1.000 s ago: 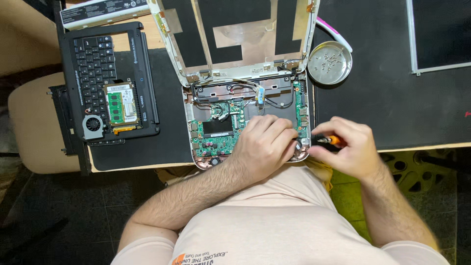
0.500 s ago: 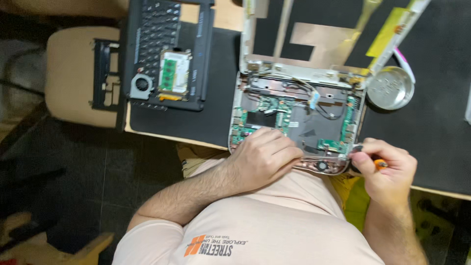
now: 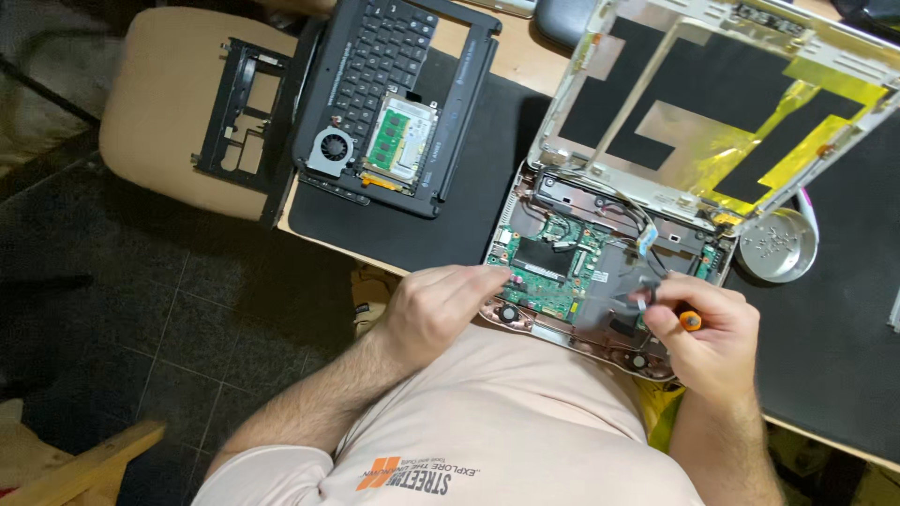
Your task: The person uses a screwdriver to remove screws from the internal components of a disassembled laptop. They carefully detach the motherboard from the chassis and place it on the table next to the keyboard assembly.
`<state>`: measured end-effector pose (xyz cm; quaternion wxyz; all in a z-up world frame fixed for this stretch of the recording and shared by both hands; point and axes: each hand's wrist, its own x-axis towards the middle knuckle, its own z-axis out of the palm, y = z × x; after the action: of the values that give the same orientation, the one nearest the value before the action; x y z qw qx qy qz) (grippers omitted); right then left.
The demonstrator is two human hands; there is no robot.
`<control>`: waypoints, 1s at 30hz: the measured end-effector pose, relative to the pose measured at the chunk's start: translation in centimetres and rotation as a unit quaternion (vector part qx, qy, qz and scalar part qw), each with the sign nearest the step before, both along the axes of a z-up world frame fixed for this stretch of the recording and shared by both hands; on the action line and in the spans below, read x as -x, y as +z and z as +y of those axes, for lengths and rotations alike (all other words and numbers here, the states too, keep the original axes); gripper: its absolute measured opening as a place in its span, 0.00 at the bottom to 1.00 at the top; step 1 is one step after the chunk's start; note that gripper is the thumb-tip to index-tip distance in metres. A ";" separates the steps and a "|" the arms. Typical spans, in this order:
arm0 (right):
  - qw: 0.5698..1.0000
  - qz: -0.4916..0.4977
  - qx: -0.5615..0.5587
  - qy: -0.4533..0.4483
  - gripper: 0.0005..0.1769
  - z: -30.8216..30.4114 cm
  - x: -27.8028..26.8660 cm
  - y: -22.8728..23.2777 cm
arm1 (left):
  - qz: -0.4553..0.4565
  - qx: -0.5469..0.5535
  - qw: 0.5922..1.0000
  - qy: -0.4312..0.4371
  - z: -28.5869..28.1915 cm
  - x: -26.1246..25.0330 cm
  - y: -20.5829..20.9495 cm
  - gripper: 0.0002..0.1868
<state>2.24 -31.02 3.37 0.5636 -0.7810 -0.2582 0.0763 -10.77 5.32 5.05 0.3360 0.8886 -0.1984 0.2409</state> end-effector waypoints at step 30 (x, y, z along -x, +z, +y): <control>0.990 -0.042 -0.094 -0.091 0.11 -8.5 0.3 -6.6 | -0.041 -0.017 0.993 0.112 0.2 -3.1 -2.1 0.10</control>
<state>1.98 -39.57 -3.20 0.6276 -0.7473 -0.2158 -0.0332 -7.64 5.54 2.99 0.2831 0.9002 -0.1155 0.3101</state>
